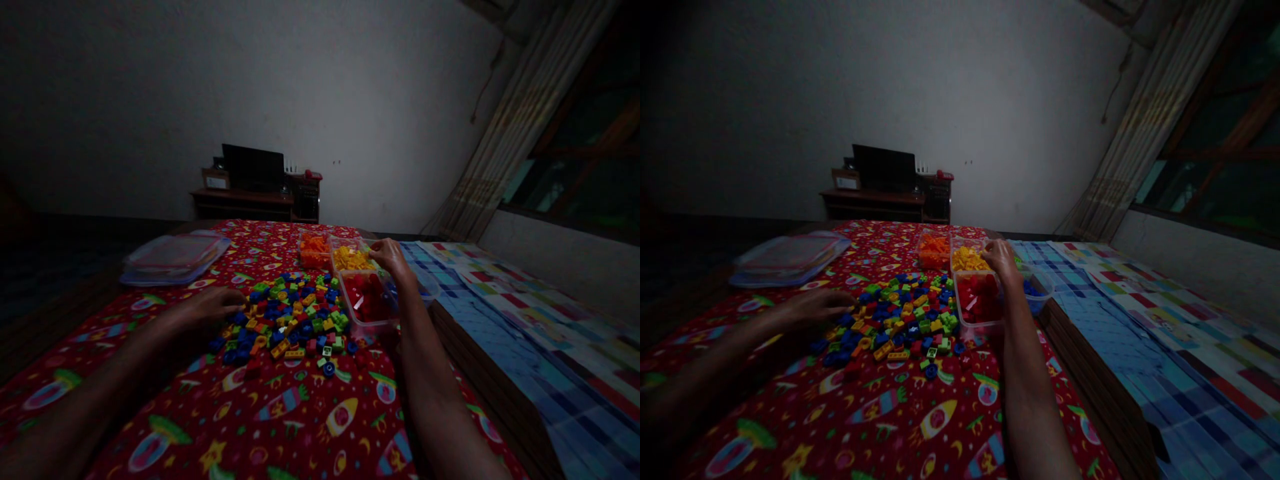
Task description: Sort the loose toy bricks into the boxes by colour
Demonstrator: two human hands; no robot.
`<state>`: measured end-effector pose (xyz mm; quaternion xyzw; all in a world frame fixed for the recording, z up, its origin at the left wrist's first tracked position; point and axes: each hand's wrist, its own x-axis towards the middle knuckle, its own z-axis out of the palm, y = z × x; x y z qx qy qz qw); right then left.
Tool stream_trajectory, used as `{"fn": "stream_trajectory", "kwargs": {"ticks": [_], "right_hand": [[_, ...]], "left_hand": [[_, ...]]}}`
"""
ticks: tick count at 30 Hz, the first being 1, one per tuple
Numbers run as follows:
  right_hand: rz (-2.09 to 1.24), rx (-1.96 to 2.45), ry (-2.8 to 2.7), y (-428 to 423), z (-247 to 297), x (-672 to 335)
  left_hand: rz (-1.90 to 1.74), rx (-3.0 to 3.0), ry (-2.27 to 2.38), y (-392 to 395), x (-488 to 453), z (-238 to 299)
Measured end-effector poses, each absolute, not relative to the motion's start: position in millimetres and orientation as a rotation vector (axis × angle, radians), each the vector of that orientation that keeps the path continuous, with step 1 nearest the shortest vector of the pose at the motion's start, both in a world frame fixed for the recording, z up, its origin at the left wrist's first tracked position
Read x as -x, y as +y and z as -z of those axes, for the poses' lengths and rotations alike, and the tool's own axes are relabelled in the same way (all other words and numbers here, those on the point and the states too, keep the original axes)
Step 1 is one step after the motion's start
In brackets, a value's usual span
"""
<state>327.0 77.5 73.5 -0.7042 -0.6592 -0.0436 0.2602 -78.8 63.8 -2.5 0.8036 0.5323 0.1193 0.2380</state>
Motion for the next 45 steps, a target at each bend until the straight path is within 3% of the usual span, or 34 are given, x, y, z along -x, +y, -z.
{"fn": "stream_trajectory", "kwargs": {"ticks": [8, 17, 22, 28, 38, 45], "right_hand": [[0.089, 1.957, -1.845, 145.2, -84.0, -318.2], [0.103, 1.542, -2.062, 100.9, -90.7, -278.4], [-0.108, 1.212, -2.423, 65.8, -68.0, -208.3], [-0.135, 0.933, -2.659, 60.2, -23.4, -136.3], [-0.187, 1.165, -2.643, 39.3, -17.6, -168.5], [-0.099, 1.378, -2.607, 26.3, -26.6, -191.5]], "left_hand": [[-0.286, -2.275, 1.414, 64.4, 84.0, 2.0], [-0.499, -2.150, 1.550, 55.3, 75.2, -7.2], [-0.684, -2.014, 1.602, 63.0, 80.0, 8.7], [-0.777, -2.097, 1.517, 68.0, 77.2, 34.1], [-0.775, -1.929, 1.155, 64.7, 52.9, 34.8], [-0.735, -1.999, 1.255, 57.8, 38.1, 26.5]]}}
